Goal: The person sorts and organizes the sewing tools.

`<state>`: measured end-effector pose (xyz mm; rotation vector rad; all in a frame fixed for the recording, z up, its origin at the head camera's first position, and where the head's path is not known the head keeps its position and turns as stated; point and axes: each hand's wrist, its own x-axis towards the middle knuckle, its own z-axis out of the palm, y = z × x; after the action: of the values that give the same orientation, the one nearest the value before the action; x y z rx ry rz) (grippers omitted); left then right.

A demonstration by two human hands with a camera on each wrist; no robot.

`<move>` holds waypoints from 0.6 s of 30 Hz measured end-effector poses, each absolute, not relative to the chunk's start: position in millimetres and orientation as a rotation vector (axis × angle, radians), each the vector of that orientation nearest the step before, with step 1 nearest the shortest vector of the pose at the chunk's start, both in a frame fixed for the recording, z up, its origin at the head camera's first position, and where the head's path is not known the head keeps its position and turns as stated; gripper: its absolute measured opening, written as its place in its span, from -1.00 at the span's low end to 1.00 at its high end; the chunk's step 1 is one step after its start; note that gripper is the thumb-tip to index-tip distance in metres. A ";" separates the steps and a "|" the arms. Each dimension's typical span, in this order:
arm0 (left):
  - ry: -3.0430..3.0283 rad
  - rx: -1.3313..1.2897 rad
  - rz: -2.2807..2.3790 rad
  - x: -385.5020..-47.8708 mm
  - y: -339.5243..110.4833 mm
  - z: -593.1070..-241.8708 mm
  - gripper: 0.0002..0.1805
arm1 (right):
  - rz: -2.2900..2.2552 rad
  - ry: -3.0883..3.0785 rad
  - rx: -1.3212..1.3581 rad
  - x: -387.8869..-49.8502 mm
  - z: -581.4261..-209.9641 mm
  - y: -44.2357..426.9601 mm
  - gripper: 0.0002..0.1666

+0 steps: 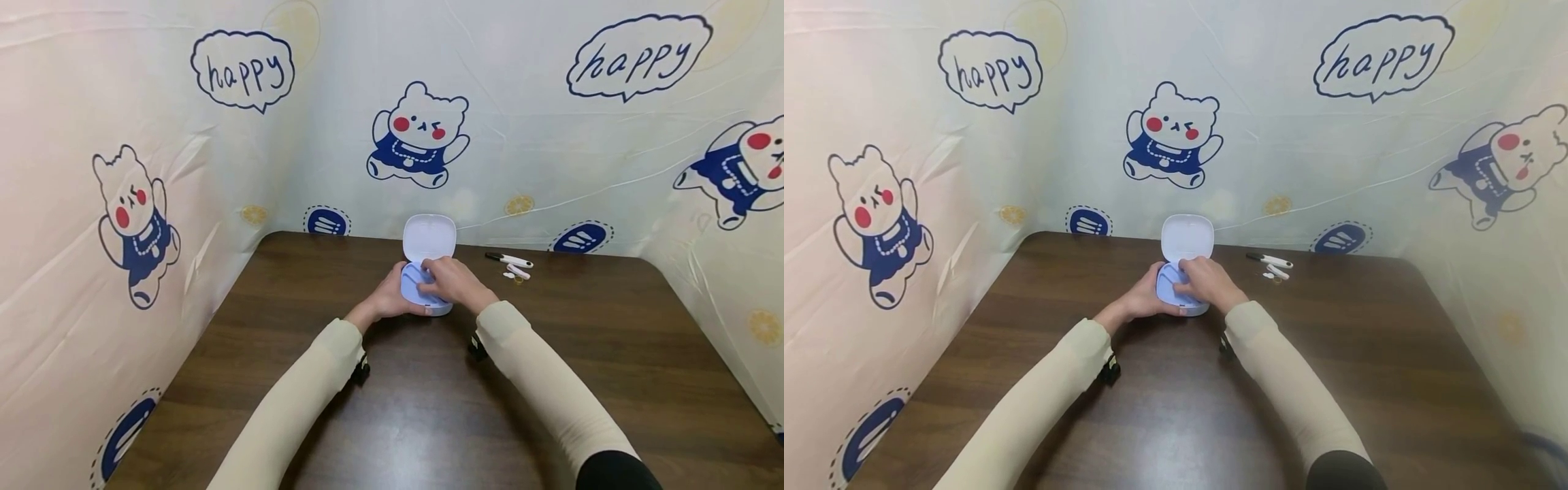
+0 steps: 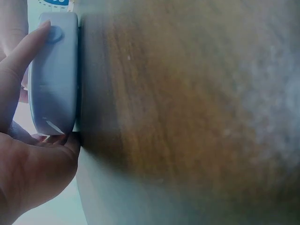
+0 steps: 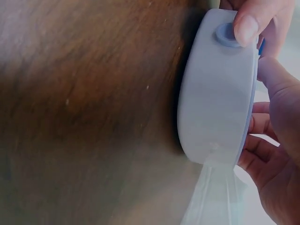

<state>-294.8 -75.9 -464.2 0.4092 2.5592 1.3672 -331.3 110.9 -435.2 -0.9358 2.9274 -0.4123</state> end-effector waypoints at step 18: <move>2.615 0.521 1.251 -300.6 -74.9 -464.1 0.27 | -0.359 2.890 -1.049 -313.6 -428.5 121.3 -0.68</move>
<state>-300.6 -74.9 -464.1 0.5212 2.6153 1.2513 -313.6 121.3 -428.5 -1.0489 2.8901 -0.3593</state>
